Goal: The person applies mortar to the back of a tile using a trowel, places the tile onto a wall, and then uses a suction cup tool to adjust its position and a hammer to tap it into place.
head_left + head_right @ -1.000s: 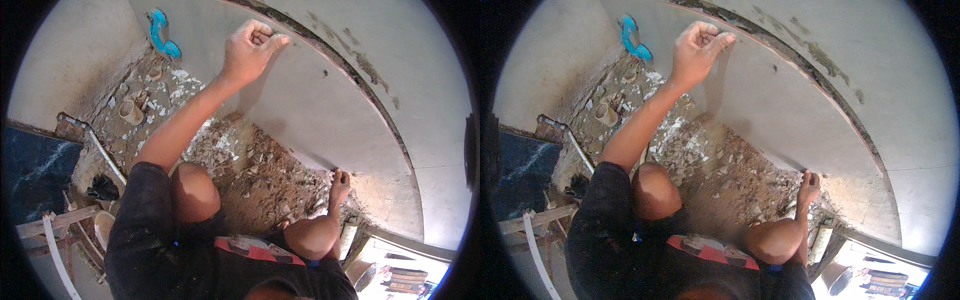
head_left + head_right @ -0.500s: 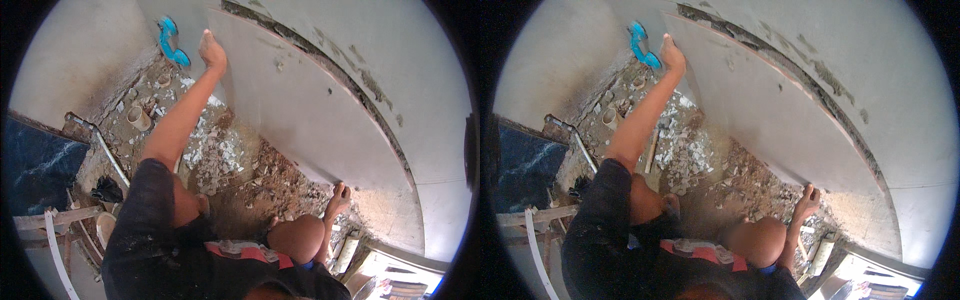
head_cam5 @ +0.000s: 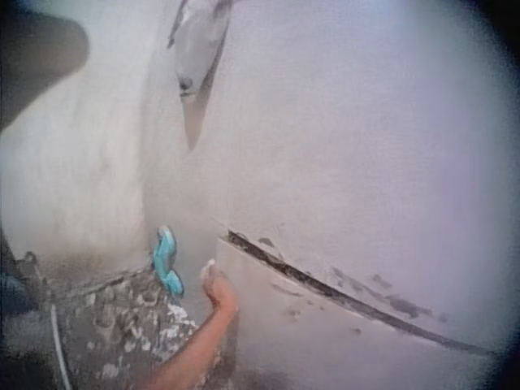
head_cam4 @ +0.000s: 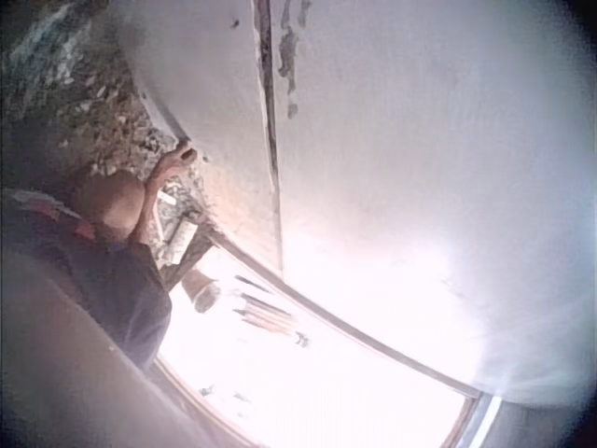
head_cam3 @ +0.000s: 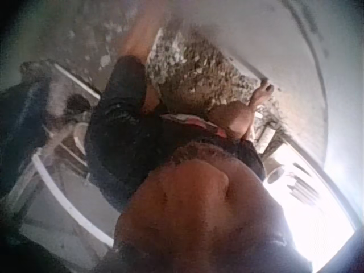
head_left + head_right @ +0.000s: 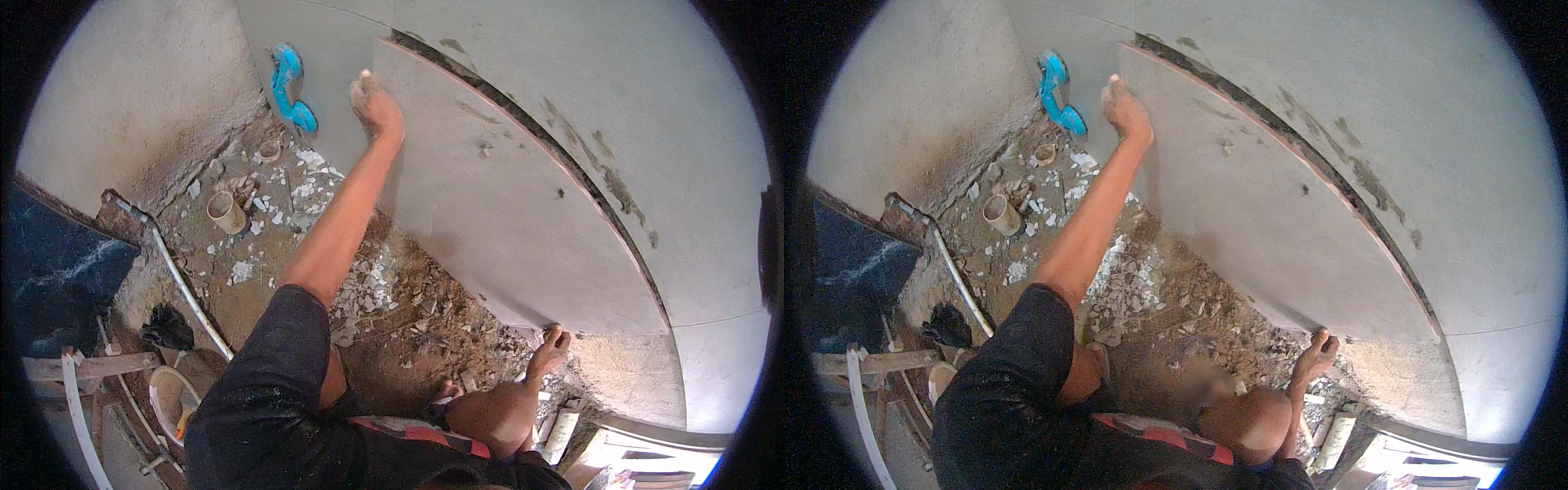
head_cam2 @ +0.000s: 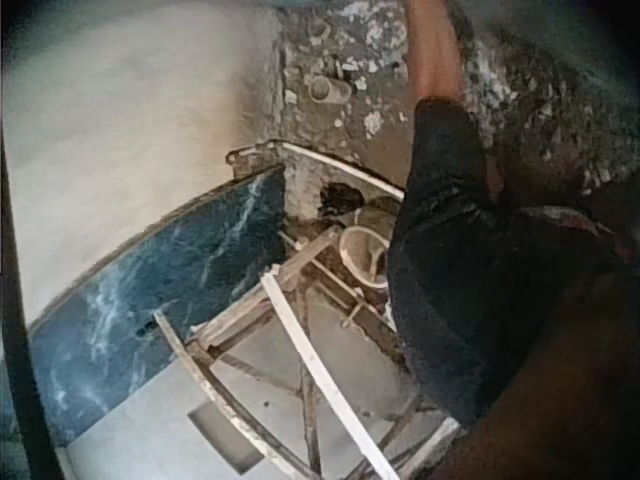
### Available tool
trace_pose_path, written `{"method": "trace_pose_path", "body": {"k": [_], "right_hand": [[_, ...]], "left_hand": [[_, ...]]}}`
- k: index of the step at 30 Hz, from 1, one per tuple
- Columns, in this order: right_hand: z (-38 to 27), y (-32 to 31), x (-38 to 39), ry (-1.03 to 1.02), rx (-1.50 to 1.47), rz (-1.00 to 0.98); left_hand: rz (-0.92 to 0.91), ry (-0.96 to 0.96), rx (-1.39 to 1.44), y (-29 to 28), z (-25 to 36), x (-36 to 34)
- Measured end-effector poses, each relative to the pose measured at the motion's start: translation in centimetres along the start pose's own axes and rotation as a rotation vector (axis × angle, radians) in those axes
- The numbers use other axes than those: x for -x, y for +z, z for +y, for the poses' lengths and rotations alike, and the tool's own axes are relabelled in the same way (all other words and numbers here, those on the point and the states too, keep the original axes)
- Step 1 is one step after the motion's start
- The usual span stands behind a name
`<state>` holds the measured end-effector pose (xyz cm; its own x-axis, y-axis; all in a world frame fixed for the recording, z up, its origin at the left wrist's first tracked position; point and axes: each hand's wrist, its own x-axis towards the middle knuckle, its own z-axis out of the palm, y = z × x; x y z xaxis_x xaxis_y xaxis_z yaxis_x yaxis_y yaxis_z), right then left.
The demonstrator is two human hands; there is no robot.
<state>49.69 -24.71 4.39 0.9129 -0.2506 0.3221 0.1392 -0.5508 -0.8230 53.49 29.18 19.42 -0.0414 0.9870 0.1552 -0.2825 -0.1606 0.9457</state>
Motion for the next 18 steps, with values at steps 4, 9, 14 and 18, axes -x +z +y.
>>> {"method": "trace_pose_path", "body": {"k": [4, 9, 14, 18], "right_hand": [[0.2, 0.1, 0.2, 0.015, 0.036, 0.033], [0.4, 0.4, 0.6, 0.034, -0.013, 0.010], [1.4, 0.8, 0.4, 0.053, -0.092, 0.082], [2.2, 0.8, 0.0, 0.062, -0.111, 0.083]], "left_hand": [[0.022, 0.005, 0.042, 0.8, 0.9, 0.4], [0.077, 0.016, 0.083, 1.2, 0.0, -0.7], [-0.007, -0.065, 0.061, 0.8, 1.4, 0.4], [0.012, -0.066, 0.137, 0.5, 3.1, 1.3]]}}
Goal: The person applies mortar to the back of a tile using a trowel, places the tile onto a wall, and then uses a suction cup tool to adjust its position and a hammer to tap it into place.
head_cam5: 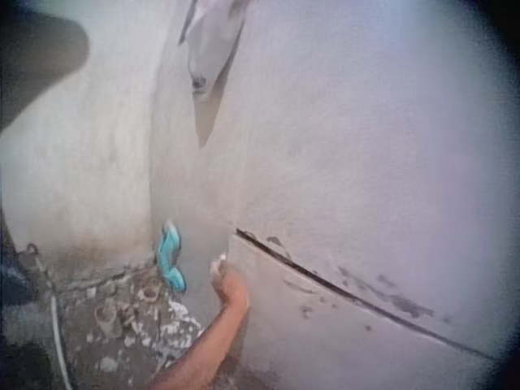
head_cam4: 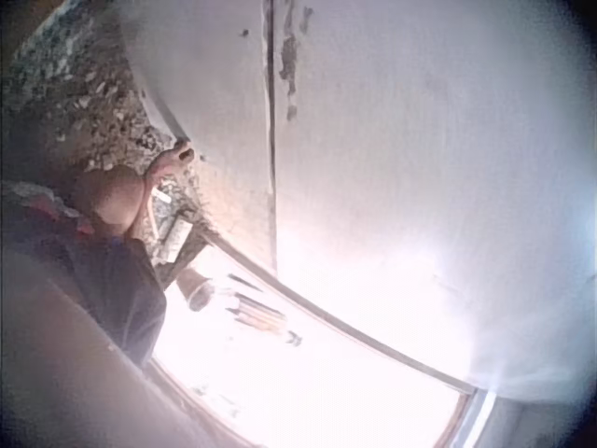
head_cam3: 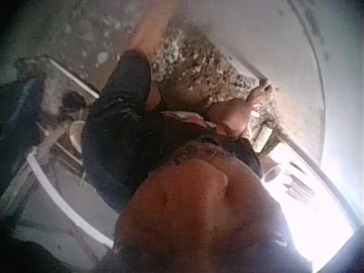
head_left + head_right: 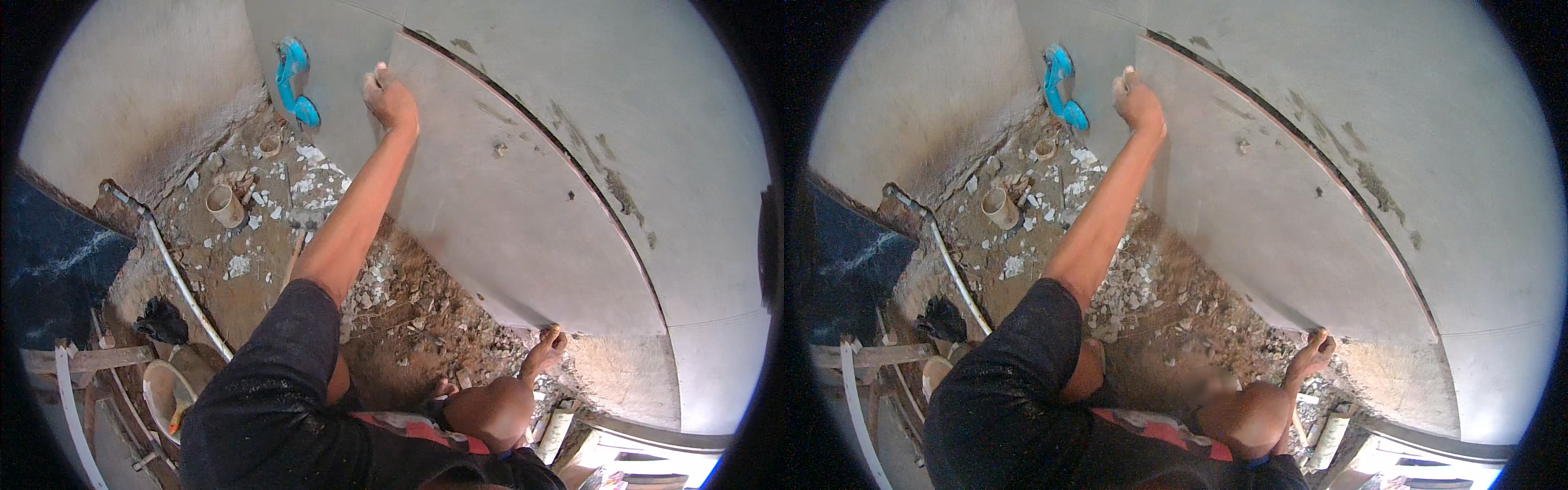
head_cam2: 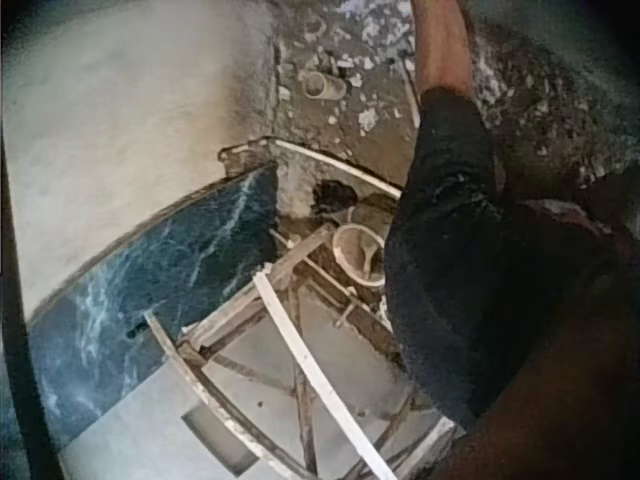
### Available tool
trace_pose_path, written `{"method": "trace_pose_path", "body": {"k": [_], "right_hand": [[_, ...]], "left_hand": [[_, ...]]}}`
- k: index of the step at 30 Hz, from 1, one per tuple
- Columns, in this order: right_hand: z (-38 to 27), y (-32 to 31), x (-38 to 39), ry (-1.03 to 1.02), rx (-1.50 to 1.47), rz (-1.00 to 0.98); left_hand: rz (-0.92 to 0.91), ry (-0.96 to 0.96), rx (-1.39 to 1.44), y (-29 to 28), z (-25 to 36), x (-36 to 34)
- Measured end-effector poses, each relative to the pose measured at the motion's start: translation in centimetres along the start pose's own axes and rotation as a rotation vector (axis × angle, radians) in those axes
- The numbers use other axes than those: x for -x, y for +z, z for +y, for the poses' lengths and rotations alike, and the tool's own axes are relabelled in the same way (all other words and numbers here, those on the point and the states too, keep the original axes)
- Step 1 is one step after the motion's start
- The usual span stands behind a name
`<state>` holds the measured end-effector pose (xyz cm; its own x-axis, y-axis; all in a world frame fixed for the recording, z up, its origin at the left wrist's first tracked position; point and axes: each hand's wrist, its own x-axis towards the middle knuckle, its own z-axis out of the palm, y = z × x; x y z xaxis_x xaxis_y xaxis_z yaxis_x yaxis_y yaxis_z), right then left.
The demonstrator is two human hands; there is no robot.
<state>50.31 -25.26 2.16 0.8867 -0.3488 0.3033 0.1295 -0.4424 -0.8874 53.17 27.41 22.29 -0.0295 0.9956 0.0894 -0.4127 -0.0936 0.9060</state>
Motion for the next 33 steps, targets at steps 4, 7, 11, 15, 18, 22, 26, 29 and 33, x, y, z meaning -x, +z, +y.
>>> {"method": "trace_pose_path", "body": {"k": [4, 7, 11, 15, 18, 22, 26, 29, 33], "right_hand": [[-0.8, 0.6, 0.5, 0.043, 0.012, -0.013], [-1.1, 0.2, 0.6, 0.038, 0.025, 0.000], [-0.7, 0.3, 0.4, 0.018, -0.038, 0.021], [-1.0, 0.3, 0.4, 0.004, -0.039, 0.009], [-0.7, 0.3, 0.3, -0.032, -0.019, 0.020], [-1.3, 0.1, 0.4, -0.057, 0.084, 0.025], [-2.2, 0.6, 0.6, -0.082, 0.164, 0.025], [-2.2, 0.1, 0.0, -0.136, 0.298, 0.021], [-1.9, -1.1, -0.8, -0.154, 0.315, -0.097]], "left_hand": [[0.043, 0.090, -0.092, -0.2, -0.9, -1.2], [0.058, 0.144, -0.181, -0.1, -0.6, -0.6], [0.031, 0.170, -0.196, -0.5, 0.1, 0.3], [0.017, 0.401, -0.339, -1.1, -0.7, -0.1], [-0.078, 0.409, -0.397, -1.7, -0.7, 0.2], [-0.129, 0.363, -0.423, -2.5, -0.3, 0.1], [-0.141, 0.393, -0.472, -2.7, -0.4, -1.0], [-0.147, 0.378, -0.471, -2.7, 0.6, -0.2], [-0.164, 0.347, -0.451, -2.7, 1.4, 0.2]]}}
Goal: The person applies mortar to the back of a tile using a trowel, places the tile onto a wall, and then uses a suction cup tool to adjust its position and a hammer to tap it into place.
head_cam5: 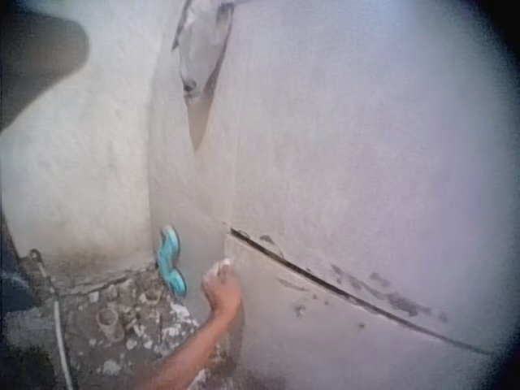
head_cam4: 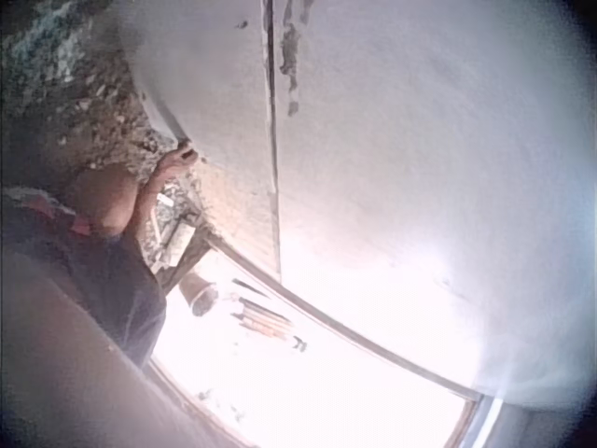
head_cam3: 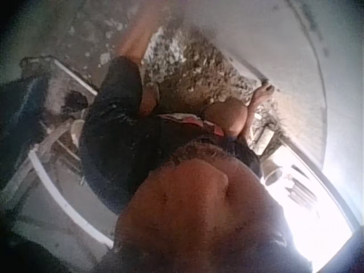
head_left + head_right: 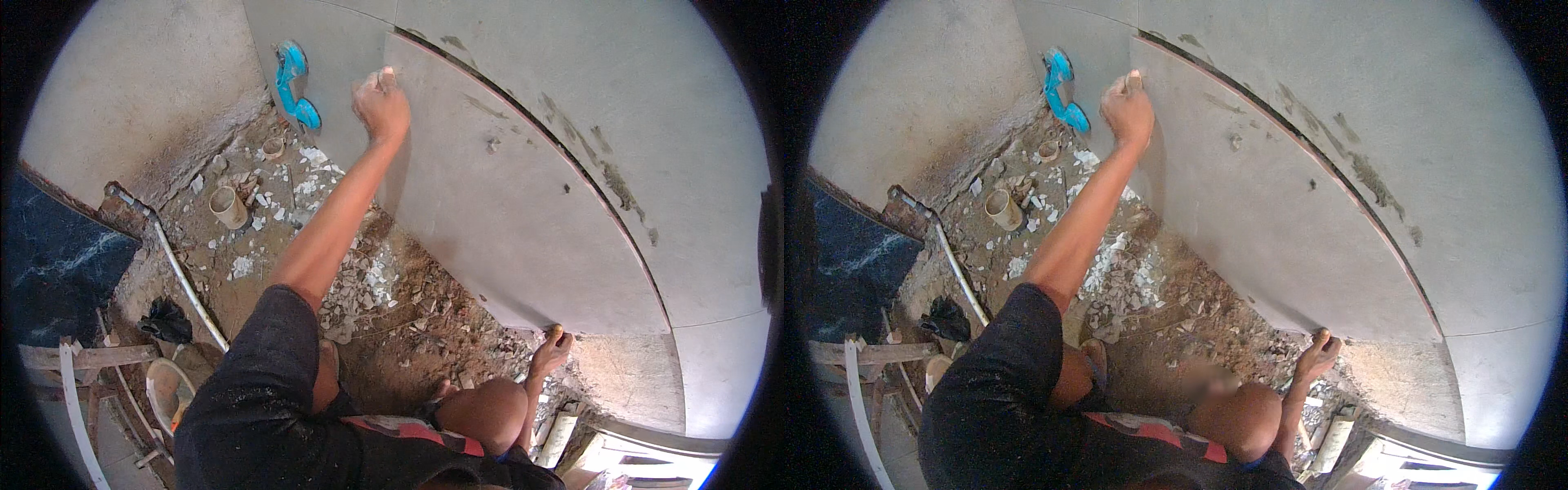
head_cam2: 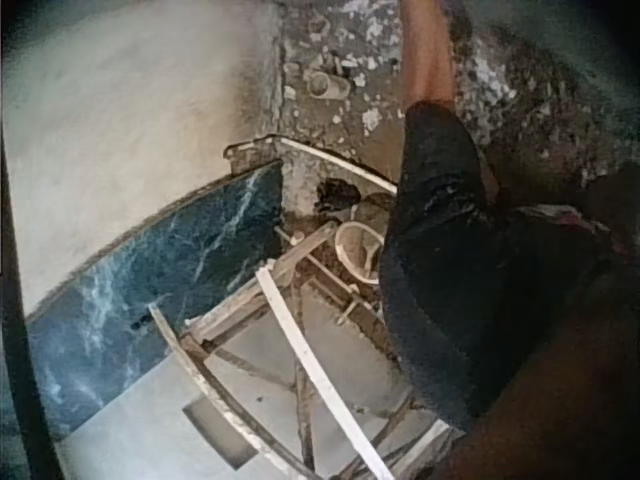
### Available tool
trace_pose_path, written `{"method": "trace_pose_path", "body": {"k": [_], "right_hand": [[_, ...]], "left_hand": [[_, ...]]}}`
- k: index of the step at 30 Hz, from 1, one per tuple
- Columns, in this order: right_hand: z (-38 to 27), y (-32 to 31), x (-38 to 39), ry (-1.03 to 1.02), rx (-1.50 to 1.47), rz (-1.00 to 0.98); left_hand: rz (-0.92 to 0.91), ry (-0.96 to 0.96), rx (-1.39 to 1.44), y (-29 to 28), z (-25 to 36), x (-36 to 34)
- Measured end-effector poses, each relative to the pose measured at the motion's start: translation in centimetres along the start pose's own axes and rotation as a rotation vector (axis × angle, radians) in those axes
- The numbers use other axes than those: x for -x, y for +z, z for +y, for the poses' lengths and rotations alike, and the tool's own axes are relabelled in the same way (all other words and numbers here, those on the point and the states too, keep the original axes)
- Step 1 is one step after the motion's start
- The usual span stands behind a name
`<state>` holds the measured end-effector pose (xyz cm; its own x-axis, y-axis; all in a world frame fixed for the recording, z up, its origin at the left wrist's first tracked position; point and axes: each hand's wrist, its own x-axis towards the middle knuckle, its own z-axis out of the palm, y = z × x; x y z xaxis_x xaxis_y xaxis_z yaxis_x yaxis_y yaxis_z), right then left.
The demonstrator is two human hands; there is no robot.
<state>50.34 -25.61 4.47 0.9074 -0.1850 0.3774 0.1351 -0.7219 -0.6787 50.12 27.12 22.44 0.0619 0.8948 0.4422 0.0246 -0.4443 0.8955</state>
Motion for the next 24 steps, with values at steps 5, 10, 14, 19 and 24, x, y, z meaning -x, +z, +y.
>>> {"method": "trace_pose_path", "body": {"k": [5, 10, 14, 19, 24], "right_hand": [[-0.5, -0.3, -0.1, -0.038, -0.032, 0.016], [-0.6, -0.7, -0.5, -0.055, 0.008, -0.044], [-0.4, -0.2, -0.5, -0.046, -0.010, -0.006], [0.4, 0.0, -0.8, -0.089, 0.013, -0.004], [0.0, -0.1, -0.5, -0.045, 0.004, 0.000]], "left_hand": [[0.078, 0.071, 0.002, 0.9, -1.0, 0.2], [0.158, 0.085, 0.143, 1.7, 0.0, 0.4], [0.099, 0.010, 0.097, 2.3, -0.8, -0.1], [0.254, 0.128, 0.014, 3.5, -1.4, -0.1], [0.159, 0.076, -0.006, 3.2, -1.2, -0.2]]}}
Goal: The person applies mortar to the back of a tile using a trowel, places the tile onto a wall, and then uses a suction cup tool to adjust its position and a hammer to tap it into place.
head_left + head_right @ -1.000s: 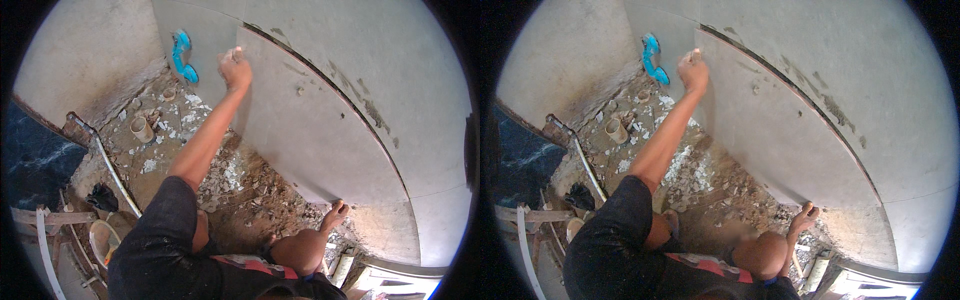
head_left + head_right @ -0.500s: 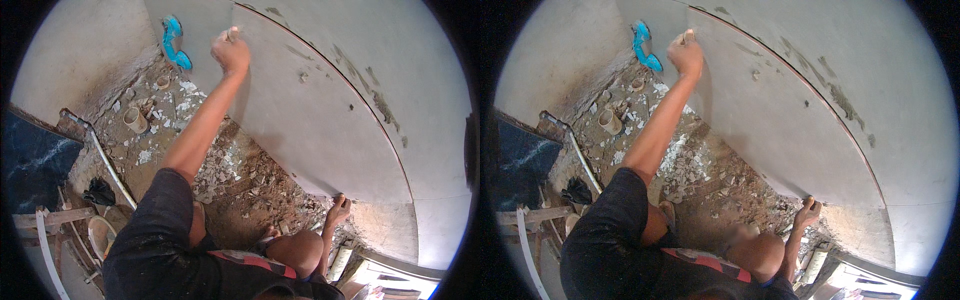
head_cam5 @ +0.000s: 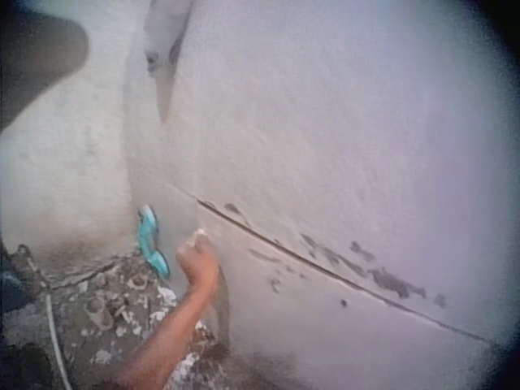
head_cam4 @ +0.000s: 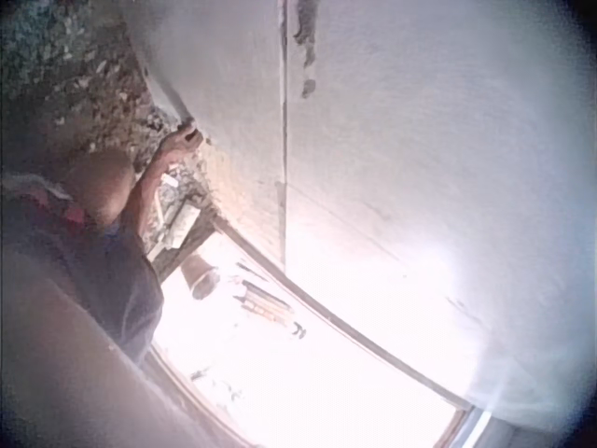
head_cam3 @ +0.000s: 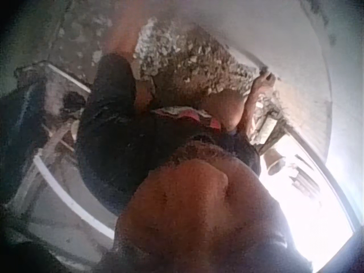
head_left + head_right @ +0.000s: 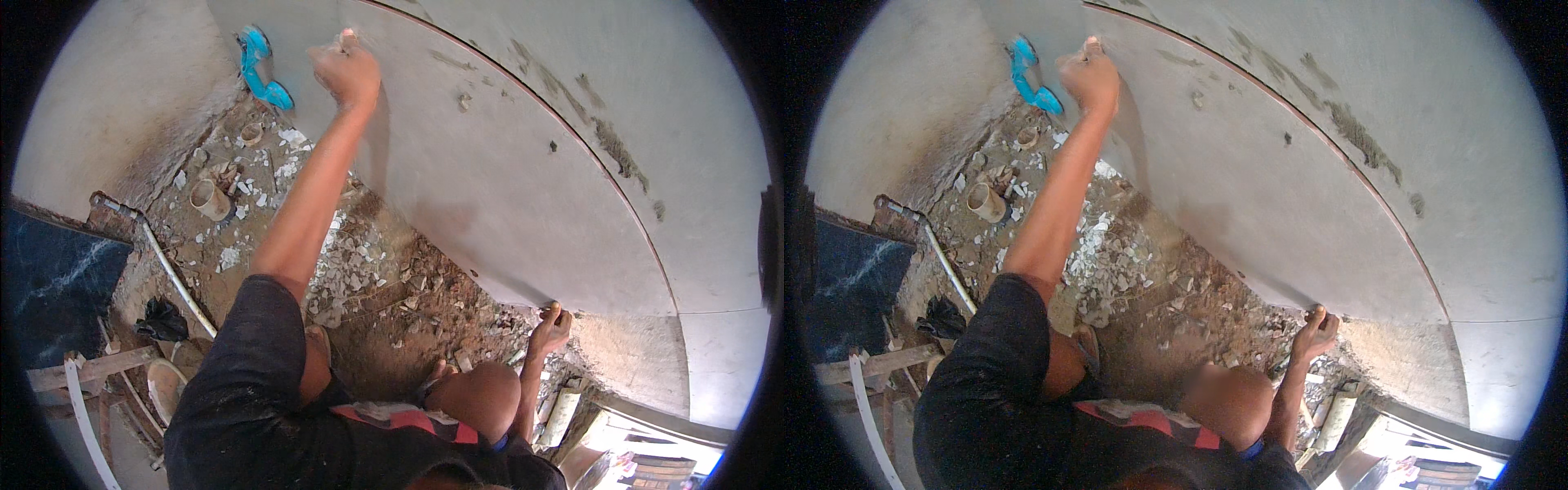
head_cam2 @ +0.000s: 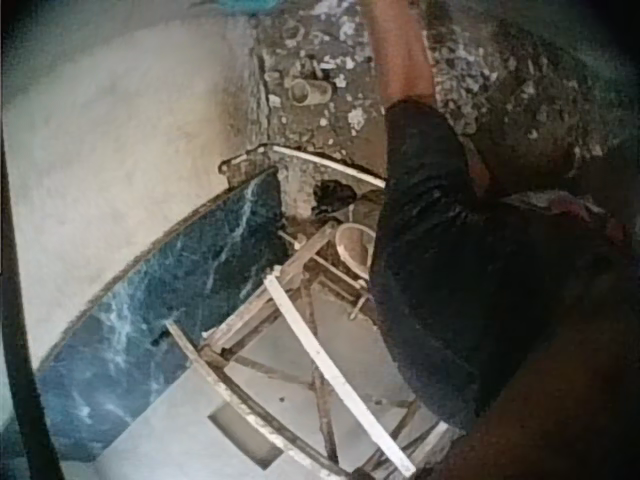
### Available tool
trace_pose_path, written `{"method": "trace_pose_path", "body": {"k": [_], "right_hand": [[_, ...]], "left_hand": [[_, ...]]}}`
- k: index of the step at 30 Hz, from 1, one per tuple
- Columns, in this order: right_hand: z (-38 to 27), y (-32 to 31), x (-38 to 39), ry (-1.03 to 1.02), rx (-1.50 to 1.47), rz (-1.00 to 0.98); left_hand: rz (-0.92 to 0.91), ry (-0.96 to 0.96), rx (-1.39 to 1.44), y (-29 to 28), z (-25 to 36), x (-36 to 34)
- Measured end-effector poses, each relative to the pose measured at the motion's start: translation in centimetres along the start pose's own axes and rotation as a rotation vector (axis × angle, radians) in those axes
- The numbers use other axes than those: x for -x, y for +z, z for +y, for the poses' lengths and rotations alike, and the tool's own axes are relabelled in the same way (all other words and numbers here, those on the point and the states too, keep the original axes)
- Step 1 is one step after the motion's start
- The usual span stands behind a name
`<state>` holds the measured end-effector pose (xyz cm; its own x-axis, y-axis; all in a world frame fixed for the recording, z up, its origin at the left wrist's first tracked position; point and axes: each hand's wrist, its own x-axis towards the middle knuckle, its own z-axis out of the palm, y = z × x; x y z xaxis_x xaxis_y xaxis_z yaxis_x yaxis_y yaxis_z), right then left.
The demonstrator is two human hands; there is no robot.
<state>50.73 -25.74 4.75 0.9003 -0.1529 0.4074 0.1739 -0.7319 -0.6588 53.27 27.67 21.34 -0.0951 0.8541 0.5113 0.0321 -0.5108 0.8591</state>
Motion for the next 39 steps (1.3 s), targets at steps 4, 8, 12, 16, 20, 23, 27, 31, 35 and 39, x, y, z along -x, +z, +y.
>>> {"method": "trace_pose_path", "body": {"k": [4, 8, 12, 16, 20, 23, 27, 31, 35, 39], "right_hand": [[0.7, 0.3, 0.2, 0.020, -0.118, 0.029], [1.4, -0.5, -0.4, -0.037, -0.002, -0.022], [1.6, -0.5, -0.6, -0.013, 0.028, -0.031], [0.6, -0.5, -0.5, 0.090, -0.081, -0.073], [-0.3, -1.1, -0.2, 0.130, -0.130, -0.070], [-0.3, -0.9, 0.1, 0.167, -0.198, -0.064], [2.3, -1.1, 0.9, 0.112, -0.203, -0.032], [4.1, -1.8, 3.2, 0.173, -0.175, -0.161], [9.0, -4.5, 4.7, 0.274, -0.155, -0.124], [15.0, -7.7, 3.4, 0.698, -0.368, 0.132]], "left_hand": [[-0.025, -0.117, 0.019, 0.0, 0.5, 0.1], [-0.099, -0.018, 0.002, -1.3, 0.9, 0.0], [-0.219, -0.043, -0.013, -1.7, 0.2, -0.4], [-0.119, -0.059, 0.280, -1.3, -0.4, -0.6], [-0.194, -0.108, 0.248, -1.3, -0.8, -0.1], [-0.281, -0.149, 0.129, -1.9, -1.2, -0.7], [-0.338, -0.170, 0.090, -2.6, 0.2, 1.3], [-0.256, 0.123, -0.147, -2.7, -5.2, -1.2], [-0.507, 0.067, -0.346, -5.5, -4.1, -2.4], [-0.589, -0.231, -0.249, -8.1, -3.5, -5.1]]}}
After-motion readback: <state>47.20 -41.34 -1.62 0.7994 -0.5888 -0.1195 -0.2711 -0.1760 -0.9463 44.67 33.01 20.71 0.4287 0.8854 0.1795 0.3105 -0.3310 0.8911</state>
